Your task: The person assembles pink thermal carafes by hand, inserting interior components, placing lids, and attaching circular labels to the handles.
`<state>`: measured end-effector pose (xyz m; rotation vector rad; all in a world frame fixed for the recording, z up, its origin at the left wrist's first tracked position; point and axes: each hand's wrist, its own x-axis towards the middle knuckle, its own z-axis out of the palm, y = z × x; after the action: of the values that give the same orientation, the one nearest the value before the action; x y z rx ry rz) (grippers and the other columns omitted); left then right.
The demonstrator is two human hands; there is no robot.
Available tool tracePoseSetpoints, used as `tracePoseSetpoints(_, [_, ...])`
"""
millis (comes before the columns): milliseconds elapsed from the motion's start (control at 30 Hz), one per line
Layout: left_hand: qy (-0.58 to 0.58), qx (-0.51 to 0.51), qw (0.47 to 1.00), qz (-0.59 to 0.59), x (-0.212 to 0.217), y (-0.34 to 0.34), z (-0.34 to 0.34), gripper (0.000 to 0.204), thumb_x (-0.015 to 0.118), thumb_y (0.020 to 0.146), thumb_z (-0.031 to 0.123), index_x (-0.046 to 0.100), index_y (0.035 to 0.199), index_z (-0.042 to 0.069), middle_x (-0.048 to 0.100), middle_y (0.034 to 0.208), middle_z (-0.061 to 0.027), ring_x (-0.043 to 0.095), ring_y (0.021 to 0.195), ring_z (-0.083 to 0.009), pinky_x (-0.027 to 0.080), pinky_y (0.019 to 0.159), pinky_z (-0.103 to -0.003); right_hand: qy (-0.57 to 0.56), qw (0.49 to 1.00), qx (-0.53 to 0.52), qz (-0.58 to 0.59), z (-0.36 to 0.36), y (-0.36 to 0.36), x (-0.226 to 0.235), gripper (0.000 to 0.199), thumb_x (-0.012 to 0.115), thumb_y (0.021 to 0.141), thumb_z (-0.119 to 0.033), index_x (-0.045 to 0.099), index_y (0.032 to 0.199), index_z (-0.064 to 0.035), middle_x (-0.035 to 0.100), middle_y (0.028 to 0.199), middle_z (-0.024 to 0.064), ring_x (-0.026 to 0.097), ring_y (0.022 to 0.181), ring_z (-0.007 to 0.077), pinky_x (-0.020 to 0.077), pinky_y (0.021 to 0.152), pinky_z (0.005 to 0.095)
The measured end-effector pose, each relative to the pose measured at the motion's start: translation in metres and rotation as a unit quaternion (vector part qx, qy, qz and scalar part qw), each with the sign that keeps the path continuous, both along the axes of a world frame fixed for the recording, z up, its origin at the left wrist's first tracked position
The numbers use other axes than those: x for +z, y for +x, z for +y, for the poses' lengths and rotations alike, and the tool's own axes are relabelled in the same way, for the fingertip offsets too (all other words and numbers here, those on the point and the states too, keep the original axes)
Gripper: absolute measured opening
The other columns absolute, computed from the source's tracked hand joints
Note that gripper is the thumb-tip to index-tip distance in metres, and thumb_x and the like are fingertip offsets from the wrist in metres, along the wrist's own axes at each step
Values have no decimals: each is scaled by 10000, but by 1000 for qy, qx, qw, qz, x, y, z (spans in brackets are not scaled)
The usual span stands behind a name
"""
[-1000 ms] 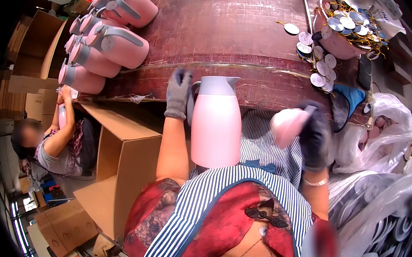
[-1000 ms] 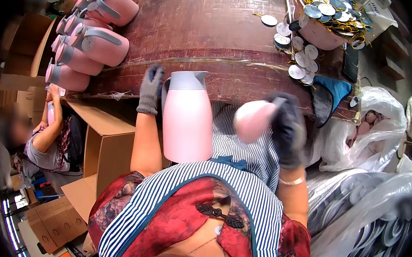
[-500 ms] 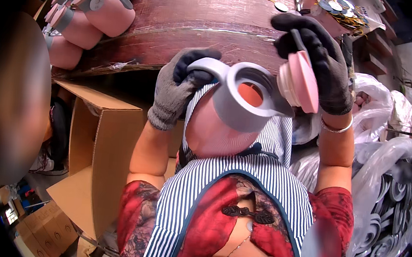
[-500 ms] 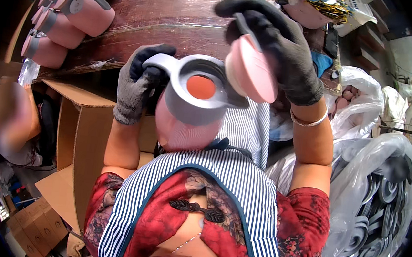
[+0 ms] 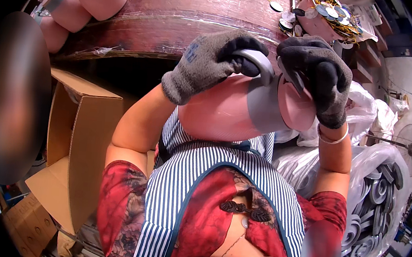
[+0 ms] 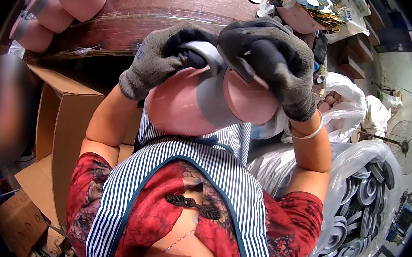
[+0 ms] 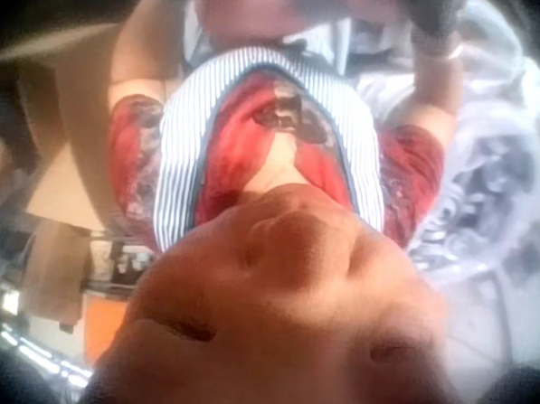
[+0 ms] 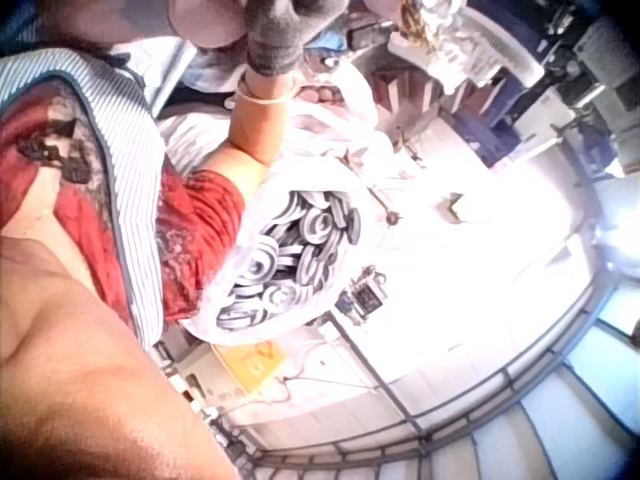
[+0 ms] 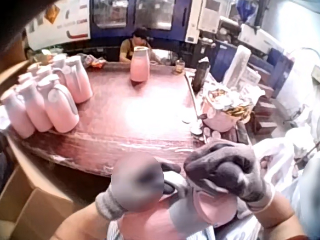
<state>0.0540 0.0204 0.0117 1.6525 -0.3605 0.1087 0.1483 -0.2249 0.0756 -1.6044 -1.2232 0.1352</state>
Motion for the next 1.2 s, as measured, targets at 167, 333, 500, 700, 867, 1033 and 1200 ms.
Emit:
tracePoseSetpoints(167, [-3,24,999,-38,-34,20,2,399,733,813,117,653,1197,45,721,1047,-113,692,971,-176,550,873,-325,-42,998,47,0,-2,15,-7,532,607,903,-419,659,1155,47,640,1233,233,603,1169,349,443,1019,419])
tracePoseSetpoints(333, [-35,24,997,62,-45,10,9,405,725,840,69,630,1232,24,680,1143,-65,626,1072,-157,492,979,-309,-196,940,96,-262,5,-2,-5,745,700,734,-558,646,1312,-91,458,1447,286,506,1269,445,378,1064,501])
tracePoseSetpoints(500, [-79,24,991,102,-49,10,5,377,724,828,82,645,1192,26,692,1131,-65,637,1064,-151,495,966,-305,-129,957,135,-221,7,14,-33,725,711,719,-572,685,1250,-79,486,1394,292,504,1237,458,374,1053,518])
tracePoseSetpoints(700, [205,172,963,-23,-34,-22,-6,424,706,741,94,671,1162,55,712,1034,-108,706,975,-237,539,888,-310,-433,882,-62,-174,-2,-36,-36,1196,614,650,-798,306,1538,-58,358,1533,231,388,1368,447,339,1081,532])
tracePoseSetpoints(867, [-50,27,995,80,-37,-11,29,399,788,769,97,682,1144,13,724,1052,-65,678,985,-163,520,926,-302,-213,881,64,-418,22,-7,4,739,507,841,-641,534,1413,-175,506,1412,216,487,1288,430,381,1073,544])
tracePoseSetpoints(1033, [222,309,923,-54,-33,-38,-60,436,762,780,101,661,1202,62,694,1122,-139,710,976,-252,561,831,-328,-118,963,-169,-171,29,19,-154,406,520,938,-138,513,1321,-6,569,1315,241,539,1235,427,452,1045,435])
tracePoseSetpoints(1200, [157,149,975,-50,-19,-44,-7,438,705,858,93,605,1280,34,700,1138,-138,701,999,-228,559,895,-352,-158,979,4,-132,-4,-9,-72,603,545,948,-301,395,1490,-83,337,1548,260,404,1377,437,325,1142,472])
